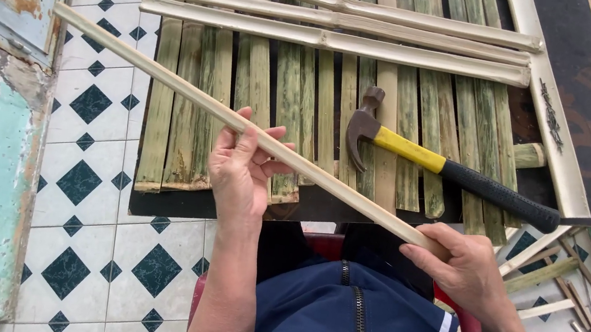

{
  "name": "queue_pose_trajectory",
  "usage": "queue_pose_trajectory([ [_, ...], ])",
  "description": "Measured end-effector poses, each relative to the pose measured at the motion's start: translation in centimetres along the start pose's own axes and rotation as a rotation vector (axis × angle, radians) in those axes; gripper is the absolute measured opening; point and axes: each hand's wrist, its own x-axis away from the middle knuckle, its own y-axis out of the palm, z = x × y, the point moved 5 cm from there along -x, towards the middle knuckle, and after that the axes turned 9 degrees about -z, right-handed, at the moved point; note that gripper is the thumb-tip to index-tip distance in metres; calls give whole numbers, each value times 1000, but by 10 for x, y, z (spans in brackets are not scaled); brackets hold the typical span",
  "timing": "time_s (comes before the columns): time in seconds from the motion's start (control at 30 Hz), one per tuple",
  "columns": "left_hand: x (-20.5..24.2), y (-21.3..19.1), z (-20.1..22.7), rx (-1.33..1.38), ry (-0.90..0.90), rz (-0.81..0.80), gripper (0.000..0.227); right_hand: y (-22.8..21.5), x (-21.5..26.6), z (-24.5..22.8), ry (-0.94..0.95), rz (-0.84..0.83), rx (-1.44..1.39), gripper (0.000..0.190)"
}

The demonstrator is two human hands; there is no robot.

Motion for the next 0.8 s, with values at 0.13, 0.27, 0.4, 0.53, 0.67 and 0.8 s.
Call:
queue_pose_trajectory([
  [0.13,0,4,-3,-13,-17,-36,34,-5,1,0,10,15,7,16],
  [0.27,0,10,-11,50,-47,-97,36,-6,0,0,6,-5,-44,15],
  [0.4,-1,10,-21,45,-91,-117,37,-7,-2,-4,-11,-12,-51,17],
  [0.53,-3,8,-18,47,-84,-128,32,-16,-5,1,-28,-5,-11,15],
  [0.67,-3,9,-7,-67,-43,-158,24,-43,-13,9,-43,-13,1,13],
  [0.8,-3,6,1,-310,-32,-79,27,-75,-27,17,-64,52,40,19],
])
